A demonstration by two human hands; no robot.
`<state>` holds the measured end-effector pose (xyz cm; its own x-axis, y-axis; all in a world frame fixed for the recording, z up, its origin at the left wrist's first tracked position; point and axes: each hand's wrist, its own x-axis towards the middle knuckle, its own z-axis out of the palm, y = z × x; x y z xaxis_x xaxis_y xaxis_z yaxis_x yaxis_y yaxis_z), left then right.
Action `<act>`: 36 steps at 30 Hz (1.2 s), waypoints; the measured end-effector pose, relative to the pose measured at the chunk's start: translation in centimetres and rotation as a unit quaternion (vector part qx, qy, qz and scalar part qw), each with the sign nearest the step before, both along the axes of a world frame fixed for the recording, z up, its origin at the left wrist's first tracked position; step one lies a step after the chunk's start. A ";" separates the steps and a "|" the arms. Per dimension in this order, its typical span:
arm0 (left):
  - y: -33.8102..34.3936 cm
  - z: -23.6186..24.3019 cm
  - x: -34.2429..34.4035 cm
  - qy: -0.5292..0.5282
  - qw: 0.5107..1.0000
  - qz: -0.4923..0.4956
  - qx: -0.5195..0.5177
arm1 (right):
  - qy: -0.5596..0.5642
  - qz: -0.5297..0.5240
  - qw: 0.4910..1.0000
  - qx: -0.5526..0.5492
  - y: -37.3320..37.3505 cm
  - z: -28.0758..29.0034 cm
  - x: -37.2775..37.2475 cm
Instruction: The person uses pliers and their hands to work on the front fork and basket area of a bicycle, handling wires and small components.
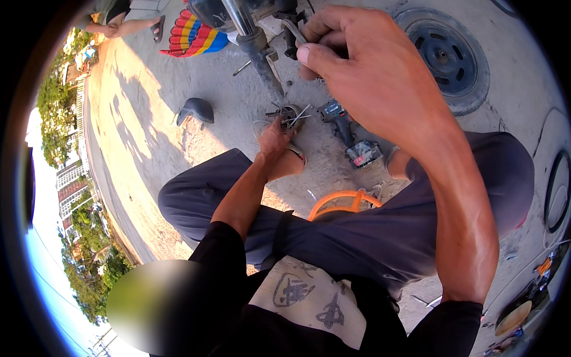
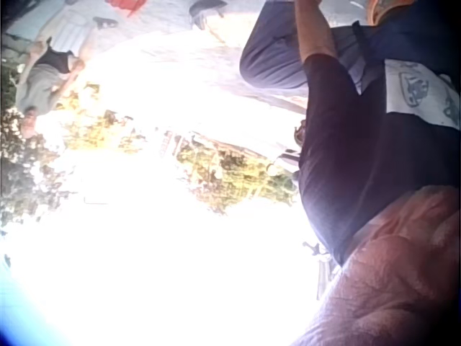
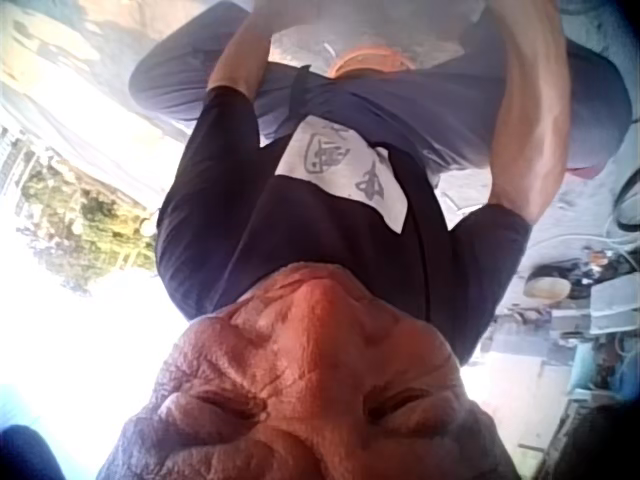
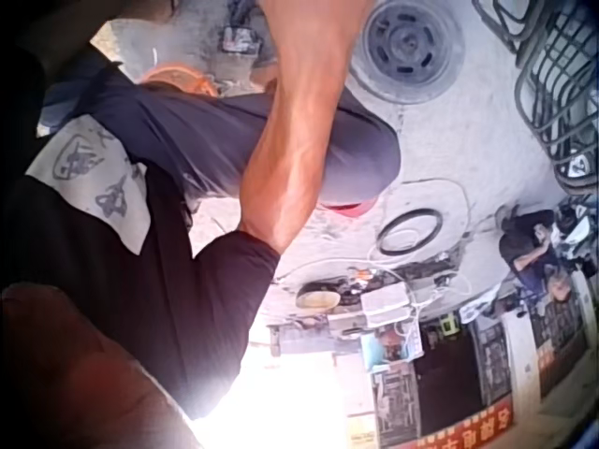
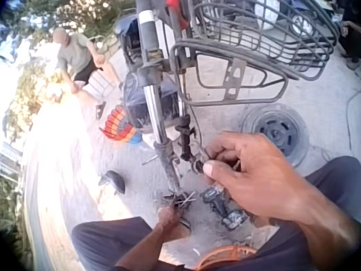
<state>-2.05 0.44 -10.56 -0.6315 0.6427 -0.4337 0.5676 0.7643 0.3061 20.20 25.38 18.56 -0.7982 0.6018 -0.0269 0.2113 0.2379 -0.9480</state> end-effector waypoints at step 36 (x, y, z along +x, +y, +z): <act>2.2 -3.7 -1.0 -0.371 0.888 0.253 0.093 | -0.055 -0.002 0.998 -0.034 0.8 -2.3 -0.1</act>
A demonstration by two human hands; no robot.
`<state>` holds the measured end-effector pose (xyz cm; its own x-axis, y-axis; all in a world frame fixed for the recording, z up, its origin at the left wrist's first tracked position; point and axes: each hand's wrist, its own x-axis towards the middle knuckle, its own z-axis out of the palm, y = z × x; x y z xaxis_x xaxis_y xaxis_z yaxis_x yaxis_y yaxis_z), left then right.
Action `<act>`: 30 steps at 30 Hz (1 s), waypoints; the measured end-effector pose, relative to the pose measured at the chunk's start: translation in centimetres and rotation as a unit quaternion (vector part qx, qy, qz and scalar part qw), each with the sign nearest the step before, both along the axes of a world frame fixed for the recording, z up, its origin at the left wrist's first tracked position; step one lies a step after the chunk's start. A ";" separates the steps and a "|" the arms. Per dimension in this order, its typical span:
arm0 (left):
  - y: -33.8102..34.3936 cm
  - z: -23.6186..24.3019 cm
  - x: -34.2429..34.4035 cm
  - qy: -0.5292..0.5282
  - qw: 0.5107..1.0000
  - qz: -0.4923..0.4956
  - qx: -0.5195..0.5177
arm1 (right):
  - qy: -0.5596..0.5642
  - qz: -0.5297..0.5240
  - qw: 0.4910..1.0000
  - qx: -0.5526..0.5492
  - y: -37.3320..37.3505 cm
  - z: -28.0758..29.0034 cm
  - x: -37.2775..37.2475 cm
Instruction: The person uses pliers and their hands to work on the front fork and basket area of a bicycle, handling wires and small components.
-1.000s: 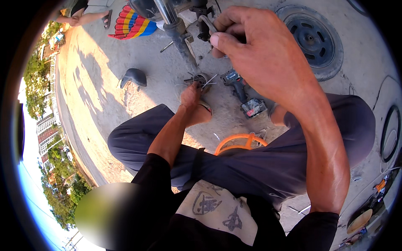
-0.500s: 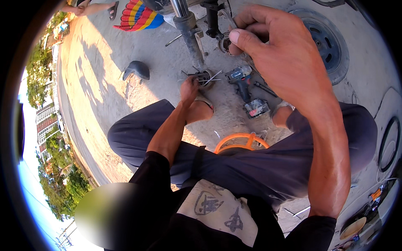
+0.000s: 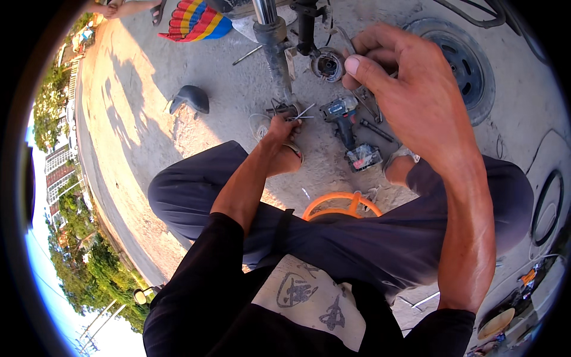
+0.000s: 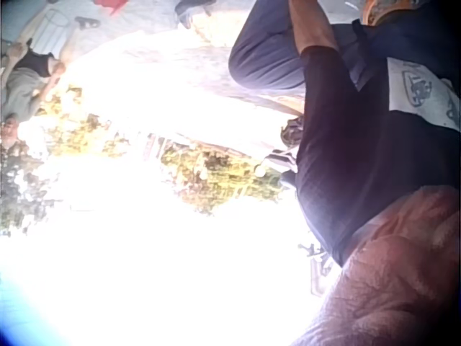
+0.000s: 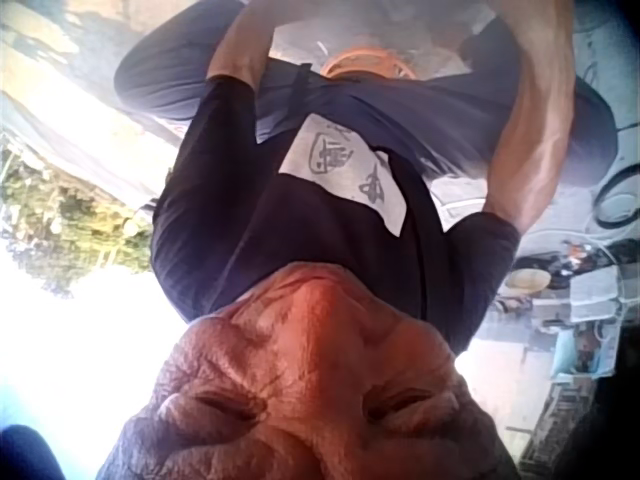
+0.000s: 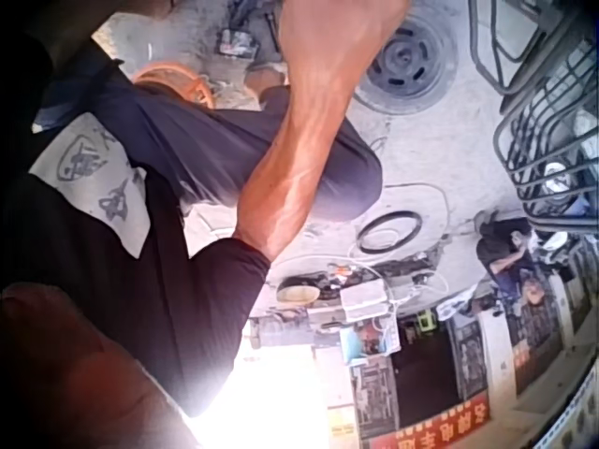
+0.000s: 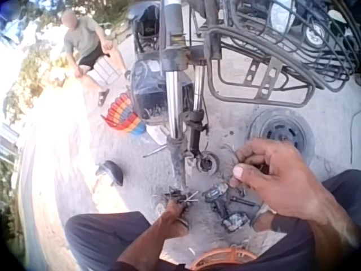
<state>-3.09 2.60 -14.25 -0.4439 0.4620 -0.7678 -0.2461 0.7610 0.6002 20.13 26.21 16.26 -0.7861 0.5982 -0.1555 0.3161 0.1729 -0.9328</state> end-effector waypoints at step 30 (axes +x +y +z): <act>7.3 31.1 2.9 0.294 0.904 -0.287 0.121 | 0.202 -0.056 0.936 -0.282 -1.4 2.1 -2.6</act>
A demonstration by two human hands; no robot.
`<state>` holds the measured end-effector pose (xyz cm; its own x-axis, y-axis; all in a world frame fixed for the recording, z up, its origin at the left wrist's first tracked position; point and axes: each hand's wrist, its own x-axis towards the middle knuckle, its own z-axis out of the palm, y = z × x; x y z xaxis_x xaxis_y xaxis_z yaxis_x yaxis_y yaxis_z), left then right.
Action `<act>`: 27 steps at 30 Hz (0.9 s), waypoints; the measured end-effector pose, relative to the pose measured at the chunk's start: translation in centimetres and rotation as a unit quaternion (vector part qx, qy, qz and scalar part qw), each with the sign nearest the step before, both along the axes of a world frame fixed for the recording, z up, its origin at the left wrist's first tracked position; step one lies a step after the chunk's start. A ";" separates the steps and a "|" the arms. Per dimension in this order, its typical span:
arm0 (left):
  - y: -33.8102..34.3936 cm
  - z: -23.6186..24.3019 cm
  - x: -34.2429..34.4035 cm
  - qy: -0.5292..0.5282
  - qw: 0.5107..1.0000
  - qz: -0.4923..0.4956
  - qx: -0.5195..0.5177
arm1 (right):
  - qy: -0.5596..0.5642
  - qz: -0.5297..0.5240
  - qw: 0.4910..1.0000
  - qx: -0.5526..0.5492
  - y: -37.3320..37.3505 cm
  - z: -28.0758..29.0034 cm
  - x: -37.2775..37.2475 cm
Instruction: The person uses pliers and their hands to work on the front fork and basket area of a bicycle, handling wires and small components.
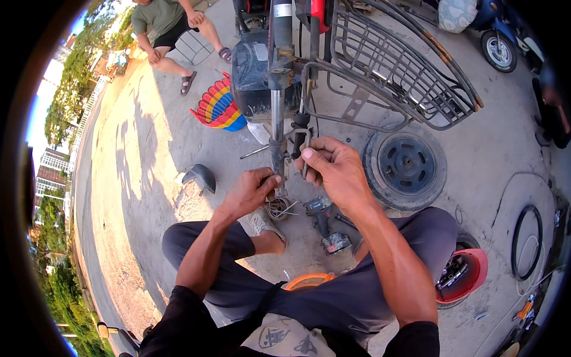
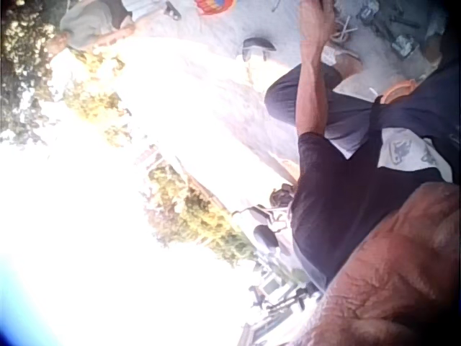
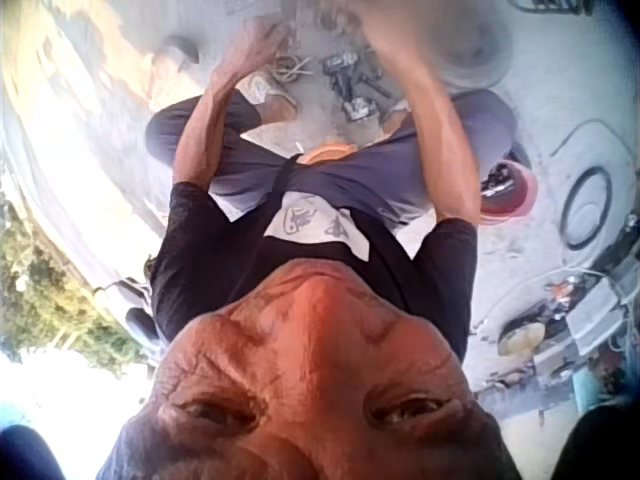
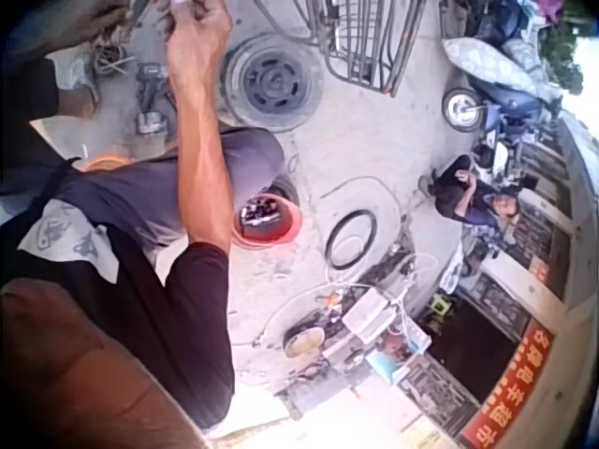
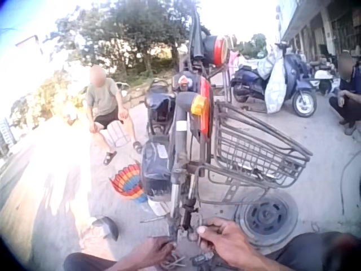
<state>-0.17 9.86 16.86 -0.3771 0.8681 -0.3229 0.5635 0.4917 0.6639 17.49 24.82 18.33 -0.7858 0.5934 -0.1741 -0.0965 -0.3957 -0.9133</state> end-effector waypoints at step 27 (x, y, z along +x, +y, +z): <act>14.0 5.8 -2.8 0.384 0.796 -0.025 0.468 | 0.115 -0.060 0.990 -0.051 2.3 1.1 -6.6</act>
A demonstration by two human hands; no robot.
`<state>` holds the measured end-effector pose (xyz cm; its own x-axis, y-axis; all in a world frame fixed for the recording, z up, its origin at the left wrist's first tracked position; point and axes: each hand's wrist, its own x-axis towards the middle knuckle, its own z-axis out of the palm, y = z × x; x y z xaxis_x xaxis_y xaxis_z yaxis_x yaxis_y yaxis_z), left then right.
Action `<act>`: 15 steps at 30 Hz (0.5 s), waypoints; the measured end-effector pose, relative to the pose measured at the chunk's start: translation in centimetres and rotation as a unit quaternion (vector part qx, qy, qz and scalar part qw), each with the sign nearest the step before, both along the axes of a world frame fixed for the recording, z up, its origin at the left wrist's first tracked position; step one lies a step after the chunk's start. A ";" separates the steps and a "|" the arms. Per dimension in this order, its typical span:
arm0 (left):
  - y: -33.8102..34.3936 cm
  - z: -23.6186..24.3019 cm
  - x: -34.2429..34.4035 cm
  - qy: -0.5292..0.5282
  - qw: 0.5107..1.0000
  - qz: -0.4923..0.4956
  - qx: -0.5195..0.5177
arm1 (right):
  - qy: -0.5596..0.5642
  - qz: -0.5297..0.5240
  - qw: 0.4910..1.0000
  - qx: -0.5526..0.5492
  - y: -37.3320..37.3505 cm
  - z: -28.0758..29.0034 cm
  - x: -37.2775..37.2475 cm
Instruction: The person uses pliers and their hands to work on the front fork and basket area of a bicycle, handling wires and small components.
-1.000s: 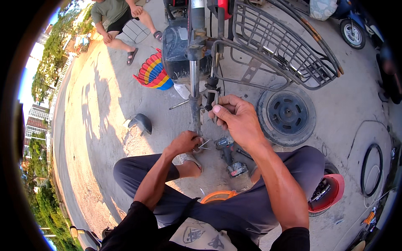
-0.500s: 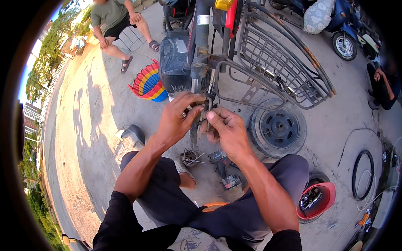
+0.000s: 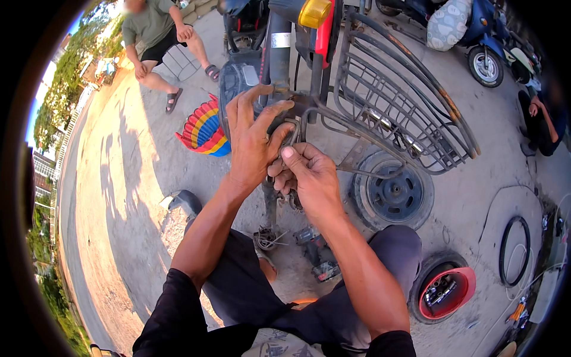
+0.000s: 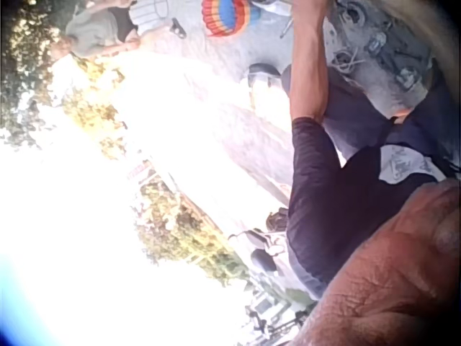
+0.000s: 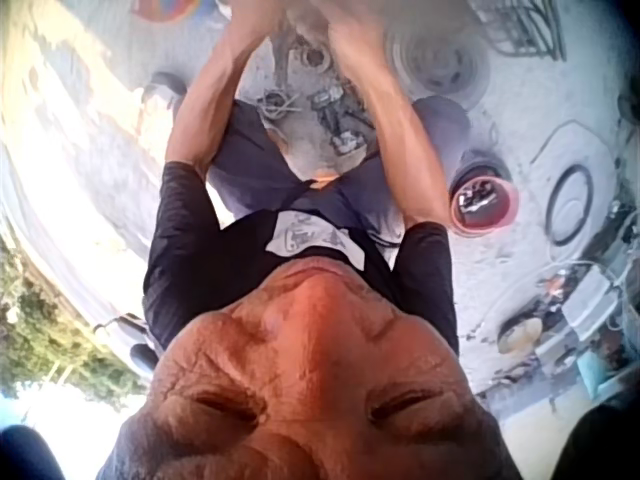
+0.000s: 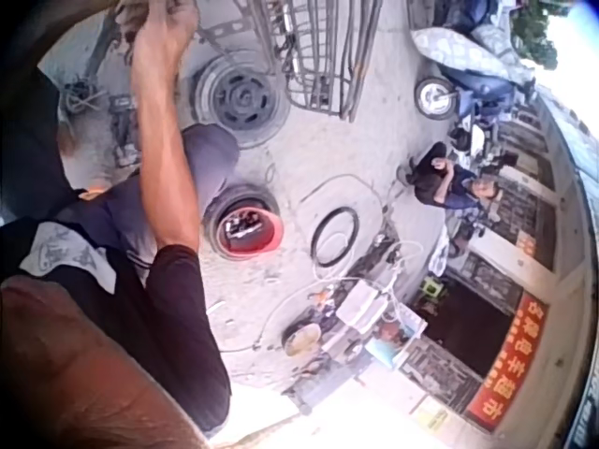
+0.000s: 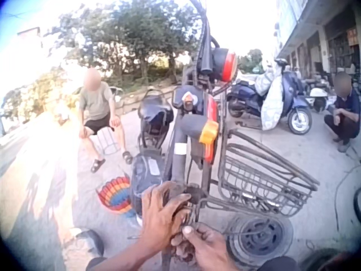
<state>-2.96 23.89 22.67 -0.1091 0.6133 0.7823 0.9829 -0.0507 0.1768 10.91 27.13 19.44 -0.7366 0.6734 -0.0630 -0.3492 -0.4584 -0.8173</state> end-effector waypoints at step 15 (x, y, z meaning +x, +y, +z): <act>2.1 -1.3 -2.3 -0.049 0.992 -0.112 -0.030 | -0.058 -0.093 0.994 0.002 -0.7 0.3 -1.9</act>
